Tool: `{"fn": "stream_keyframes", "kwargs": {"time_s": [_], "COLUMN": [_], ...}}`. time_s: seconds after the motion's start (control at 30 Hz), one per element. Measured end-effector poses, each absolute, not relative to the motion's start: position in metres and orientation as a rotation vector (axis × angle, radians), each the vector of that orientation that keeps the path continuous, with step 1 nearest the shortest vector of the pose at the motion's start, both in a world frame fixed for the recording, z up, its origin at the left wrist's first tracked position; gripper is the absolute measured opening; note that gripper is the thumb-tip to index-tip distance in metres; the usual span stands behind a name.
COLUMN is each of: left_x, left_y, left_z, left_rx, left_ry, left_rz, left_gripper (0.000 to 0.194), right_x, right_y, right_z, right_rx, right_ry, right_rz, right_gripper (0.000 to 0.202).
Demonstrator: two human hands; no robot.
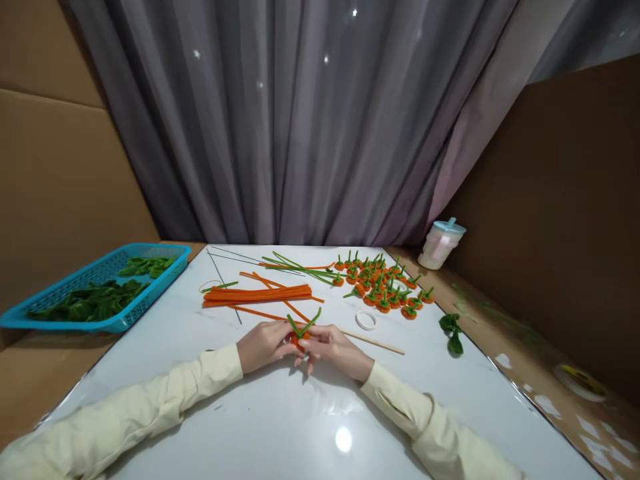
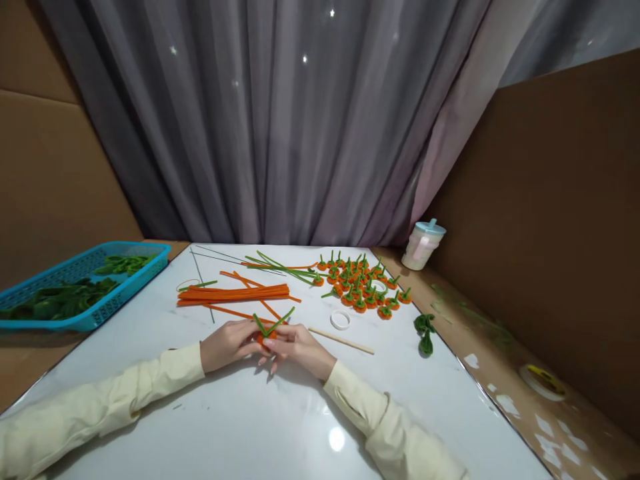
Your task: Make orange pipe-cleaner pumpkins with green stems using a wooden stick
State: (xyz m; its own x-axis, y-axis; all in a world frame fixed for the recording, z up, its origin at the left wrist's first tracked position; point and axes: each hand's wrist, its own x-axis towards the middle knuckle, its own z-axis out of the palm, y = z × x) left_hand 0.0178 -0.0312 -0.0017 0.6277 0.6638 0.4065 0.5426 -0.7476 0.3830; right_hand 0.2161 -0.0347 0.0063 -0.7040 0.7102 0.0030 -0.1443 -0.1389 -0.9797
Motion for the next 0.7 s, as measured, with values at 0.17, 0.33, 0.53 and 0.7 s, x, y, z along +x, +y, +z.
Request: {"fn": "stream_keyframes", "kwargs": {"time_s": [0.17,0.33,0.53,0.7], "left_x": [0.009,0.008,0.007,0.007], "left_y": [-0.045,-0.049,-0.048,-0.049], "left_z": [-0.006,-0.015,-0.018,-0.021], "left_rx": [2.481,2.367,2.483,2.67], "left_ry": [1.034,1.028,0.948,0.845], "left_rz": [0.849,0.878,0.911,0.976], "left_gripper": [0.032,0.027,0.021,0.022], "right_x": [0.203,0.209,0.208,0.207], "right_y": [-0.031,-0.026,-0.027,-0.03], "right_z": [-0.012,-0.015,-0.012,-0.013], "right_rx": [-0.604,-0.638,-0.626,-0.645], "right_ry": [-1.396,-1.374,-1.405,-1.447], "right_rz": [2.064,2.152,2.179,2.142], "right_gripper": [0.044,0.035,0.036,0.037]}}
